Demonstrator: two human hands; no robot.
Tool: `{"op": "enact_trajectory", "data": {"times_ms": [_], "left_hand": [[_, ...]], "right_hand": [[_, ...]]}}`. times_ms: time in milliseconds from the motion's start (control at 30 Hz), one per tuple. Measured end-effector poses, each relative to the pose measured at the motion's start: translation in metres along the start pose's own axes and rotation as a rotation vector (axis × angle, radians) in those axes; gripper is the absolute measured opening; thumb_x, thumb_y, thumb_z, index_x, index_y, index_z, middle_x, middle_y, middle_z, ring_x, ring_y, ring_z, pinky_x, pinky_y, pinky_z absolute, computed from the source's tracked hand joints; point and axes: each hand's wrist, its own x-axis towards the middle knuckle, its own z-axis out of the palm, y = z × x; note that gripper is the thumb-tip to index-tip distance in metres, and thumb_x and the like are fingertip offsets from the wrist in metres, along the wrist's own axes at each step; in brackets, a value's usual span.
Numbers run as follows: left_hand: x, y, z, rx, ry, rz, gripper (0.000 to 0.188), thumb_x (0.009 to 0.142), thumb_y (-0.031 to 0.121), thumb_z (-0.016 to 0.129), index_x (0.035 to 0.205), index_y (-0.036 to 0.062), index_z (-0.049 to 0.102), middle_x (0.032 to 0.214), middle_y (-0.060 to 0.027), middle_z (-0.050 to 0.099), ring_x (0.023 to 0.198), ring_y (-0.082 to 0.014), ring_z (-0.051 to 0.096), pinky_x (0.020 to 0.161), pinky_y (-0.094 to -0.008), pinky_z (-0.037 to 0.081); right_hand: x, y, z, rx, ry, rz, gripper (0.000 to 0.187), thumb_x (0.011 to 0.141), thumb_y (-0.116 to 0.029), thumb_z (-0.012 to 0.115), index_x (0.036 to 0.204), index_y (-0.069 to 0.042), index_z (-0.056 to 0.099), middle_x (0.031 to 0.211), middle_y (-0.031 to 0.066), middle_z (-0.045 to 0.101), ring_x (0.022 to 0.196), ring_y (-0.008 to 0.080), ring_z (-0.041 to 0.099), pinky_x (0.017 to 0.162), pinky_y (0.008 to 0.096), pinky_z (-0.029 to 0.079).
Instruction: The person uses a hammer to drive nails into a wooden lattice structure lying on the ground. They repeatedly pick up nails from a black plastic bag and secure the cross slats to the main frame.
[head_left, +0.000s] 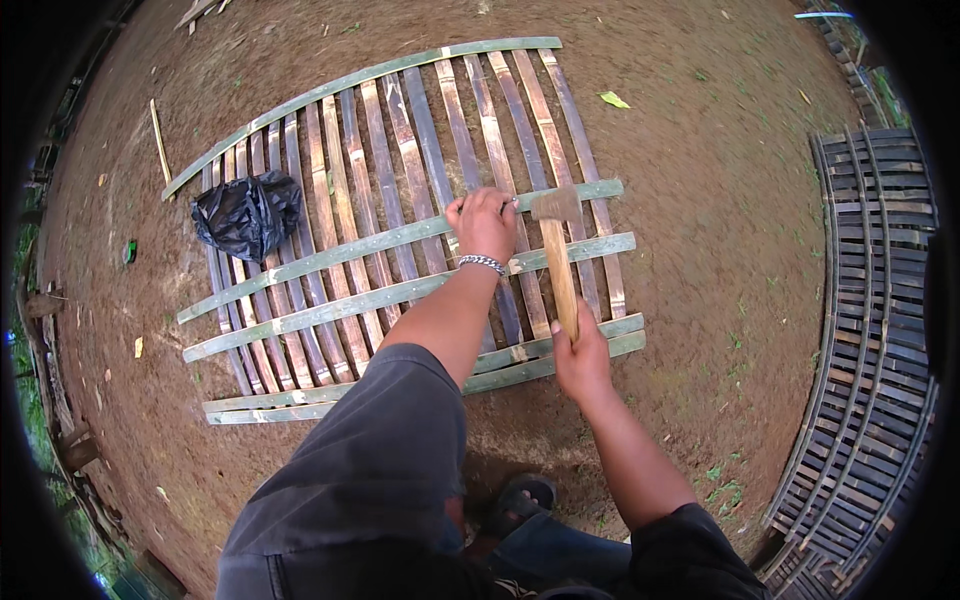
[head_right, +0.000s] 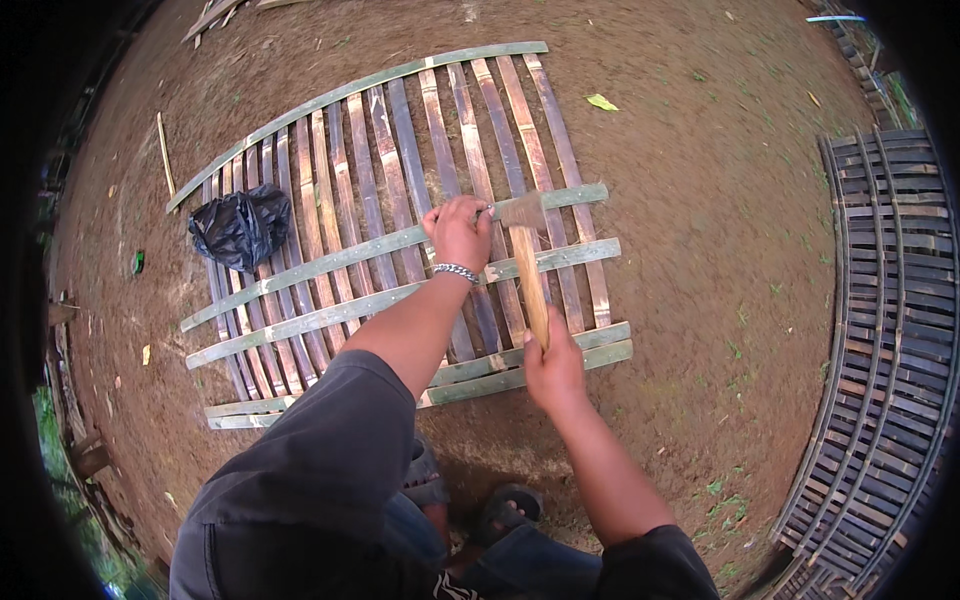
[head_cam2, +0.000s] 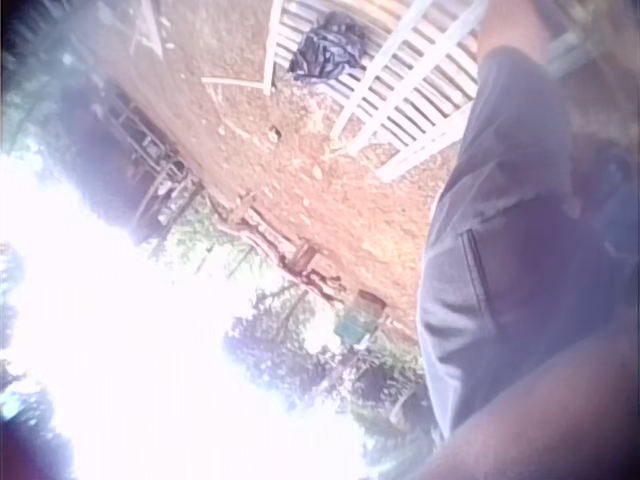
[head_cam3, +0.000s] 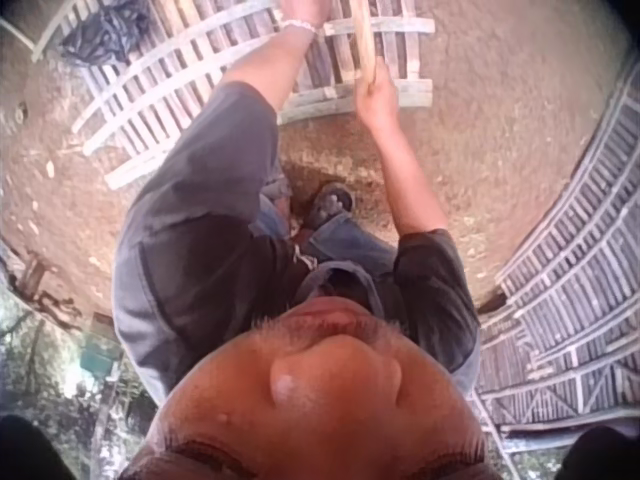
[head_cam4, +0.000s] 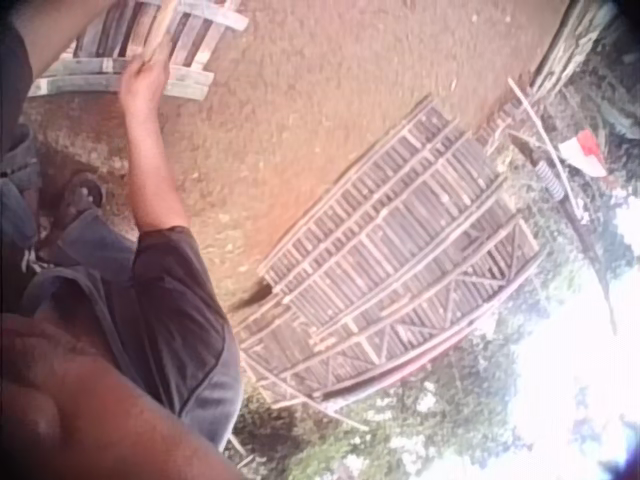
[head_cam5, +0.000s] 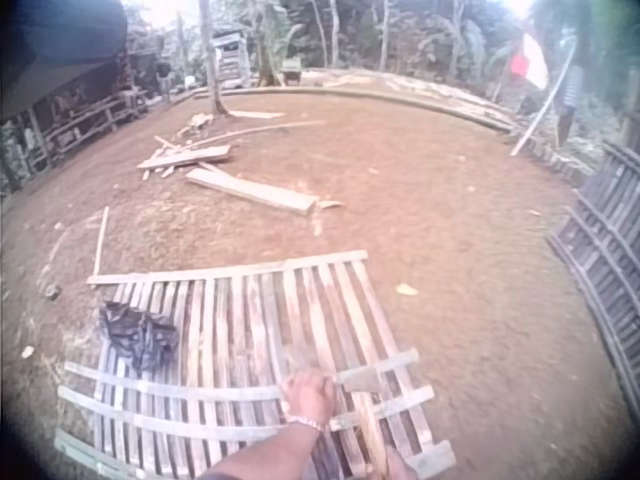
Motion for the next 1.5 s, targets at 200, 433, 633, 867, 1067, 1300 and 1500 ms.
{"op": "enact_trajectory", "data": {"times_ms": [200,433,633,867,1067,1300,1500], "left_hand": [[-0.001,0.003,0.000,-0.009,-0.013,0.024,0.008,0.085,0.017,0.075,0.090,0.0113,0.071,0.104,-0.0035,0.072,0.108,-0.0206,0.065,0.106,-0.0437,0.029],[-0.001,0.004,0.001,-0.054,0.009,0.003,0.005,0.085,0.015,0.074,0.088,0.0108,0.071,0.100,-0.0026,0.072,0.106,-0.0202,0.066,0.106,-0.0444,0.029],[0.001,0.001,0.002,-0.047,0.033,-0.003,0.004,0.085,0.015,0.074,0.085,0.0112,0.072,0.096,-0.0028,0.072,0.104,-0.0221,0.066,0.106,-0.0442,0.031],[0.001,0.003,-0.003,-0.030,-0.013,-0.002,0.006,0.085,0.018,0.075,0.086,0.0122,0.074,0.098,-0.0026,0.075,0.101,-0.0226,0.067,0.104,-0.0415,0.032],[0.001,0.006,-0.002,-0.046,-0.005,0.001,0.006,0.086,0.018,0.075,0.087,0.0124,0.075,0.097,-0.0030,0.075,0.102,-0.0225,0.067,0.104,-0.0417,0.033],[-0.002,0.002,-0.003,-0.031,-0.028,-0.015,0.006,0.087,0.019,0.075,0.087,0.0128,0.076,0.099,-0.0031,0.075,0.104,-0.0225,0.067,0.105,-0.0423,0.033],[-0.001,0.001,0.000,-0.039,0.013,0.005,0.004,0.085,0.015,0.075,0.083,0.0120,0.072,0.094,-0.0015,0.073,0.100,-0.0216,0.067,0.106,-0.0435,0.033]], "right_hand": [[0.045,0.012,0.001,-0.257,-0.075,-0.050,0.051,0.099,-0.015,0.058,0.147,-0.008,0.043,0.122,0.0281,0.065,0.108,0.0495,0.063,0.091,0.0559,0.052],[0.046,0.006,-0.002,-0.275,-0.038,-0.076,0.053,0.098,-0.013,0.059,0.149,-0.010,0.043,0.125,0.0269,0.064,0.107,0.0487,0.064,0.088,0.0553,0.053],[0.052,-0.009,-0.006,-0.176,0.015,-0.091,0.053,0.098,-0.012,0.059,0.149,-0.012,0.043,0.124,0.0269,0.064,0.105,0.0488,0.064,0.086,0.0554,0.054],[0.055,0.000,-0.005,-0.243,-0.032,-0.061,0.052,0.098,-0.012,0.059,0.147,-0.012,0.043,0.120,0.0263,0.065,0.104,0.0491,0.064,0.085,0.0557,0.053],[0.052,0.012,-0.001,-0.257,-0.009,-0.066,0.053,0.098,-0.011,0.058,0.148,-0.012,0.043,0.120,0.0262,0.065,0.105,0.0486,0.064,0.086,0.0551,0.053],[0.045,-0.006,-0.013,-0.226,0.058,-0.061,0.054,0.098,-0.010,0.058,0.149,-0.012,0.042,0.122,0.0249,0.065,0.108,0.0475,0.064,0.087,0.0542,0.053],[0.053,0.002,-0.004,-0.305,-0.014,-0.118,0.054,0.097,-0.011,0.060,0.149,-0.012,0.043,0.121,0.0240,0.066,0.105,0.0472,0.065,0.086,0.0546,0.054]]}}
